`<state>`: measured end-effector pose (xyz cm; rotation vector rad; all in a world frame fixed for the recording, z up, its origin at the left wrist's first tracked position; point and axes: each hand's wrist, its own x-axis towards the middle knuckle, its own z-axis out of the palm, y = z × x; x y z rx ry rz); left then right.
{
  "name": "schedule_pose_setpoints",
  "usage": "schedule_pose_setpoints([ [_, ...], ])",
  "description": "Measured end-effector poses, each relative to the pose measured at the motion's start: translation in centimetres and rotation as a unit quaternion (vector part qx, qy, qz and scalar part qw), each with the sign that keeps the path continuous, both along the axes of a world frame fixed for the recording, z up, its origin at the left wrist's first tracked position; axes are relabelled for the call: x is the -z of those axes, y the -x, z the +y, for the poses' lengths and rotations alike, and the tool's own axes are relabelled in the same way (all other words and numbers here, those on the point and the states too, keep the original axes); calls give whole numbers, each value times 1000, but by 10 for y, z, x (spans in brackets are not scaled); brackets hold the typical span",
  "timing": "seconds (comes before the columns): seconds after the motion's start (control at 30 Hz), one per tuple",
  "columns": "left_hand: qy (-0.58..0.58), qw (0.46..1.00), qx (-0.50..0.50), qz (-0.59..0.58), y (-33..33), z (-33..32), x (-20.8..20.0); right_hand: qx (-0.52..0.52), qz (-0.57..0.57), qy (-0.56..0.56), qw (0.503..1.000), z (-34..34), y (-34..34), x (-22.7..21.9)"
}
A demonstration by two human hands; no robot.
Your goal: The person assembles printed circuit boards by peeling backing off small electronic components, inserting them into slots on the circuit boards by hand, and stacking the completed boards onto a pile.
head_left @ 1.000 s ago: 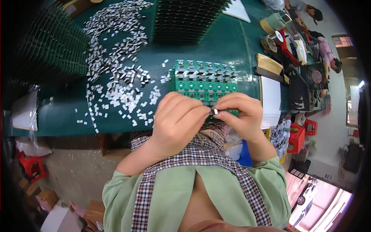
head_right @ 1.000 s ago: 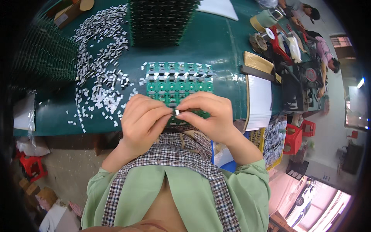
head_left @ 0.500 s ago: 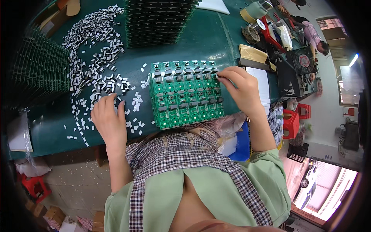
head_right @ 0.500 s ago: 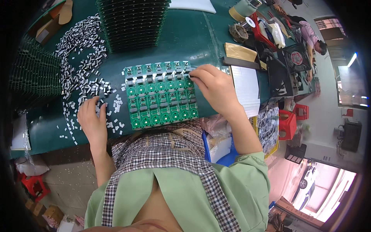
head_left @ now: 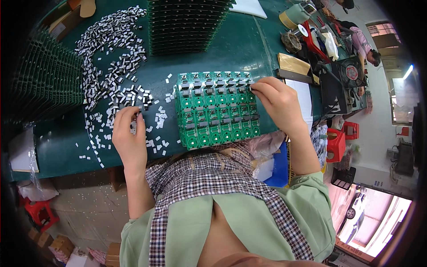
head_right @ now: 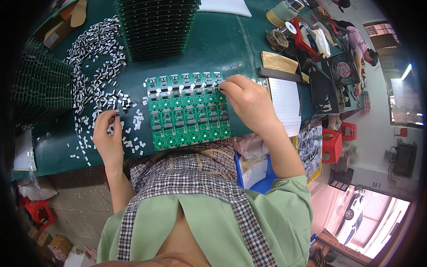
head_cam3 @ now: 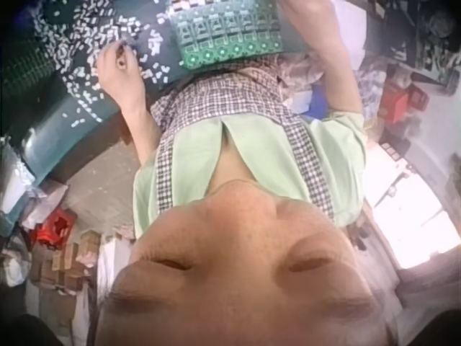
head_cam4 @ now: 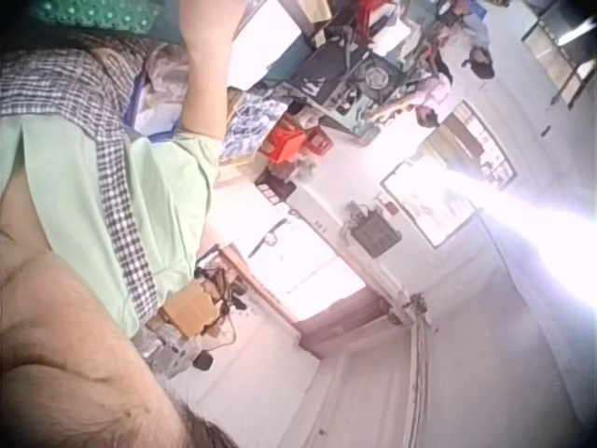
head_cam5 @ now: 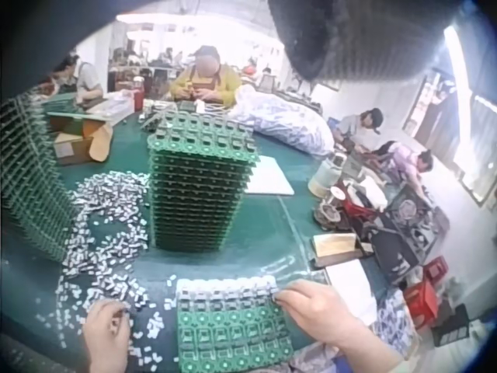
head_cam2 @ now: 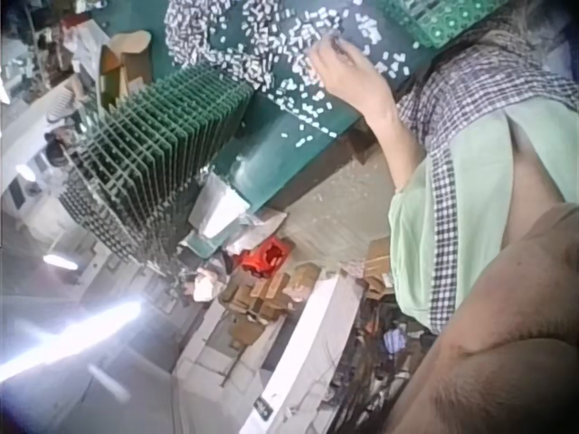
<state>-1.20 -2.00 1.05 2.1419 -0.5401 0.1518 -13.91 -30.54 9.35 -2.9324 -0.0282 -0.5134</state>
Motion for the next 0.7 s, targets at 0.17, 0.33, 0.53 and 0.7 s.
schedule_pose_setpoints([
  [0.17,409,835,201,307,12,0,-18,30,16,36,999,27,1,-13],
  [0.33,459,749,284,383,34,-16,-38,-97,38,-319,942,84,-1,-20],
  [0.53,442,747,295,400,40,-20,-35,-160,-55,-326,930,94,-8,6],
  [0.7,408,823,263,294,46,-25,-33,-120,-56,-331,934,102,-5,2],
])
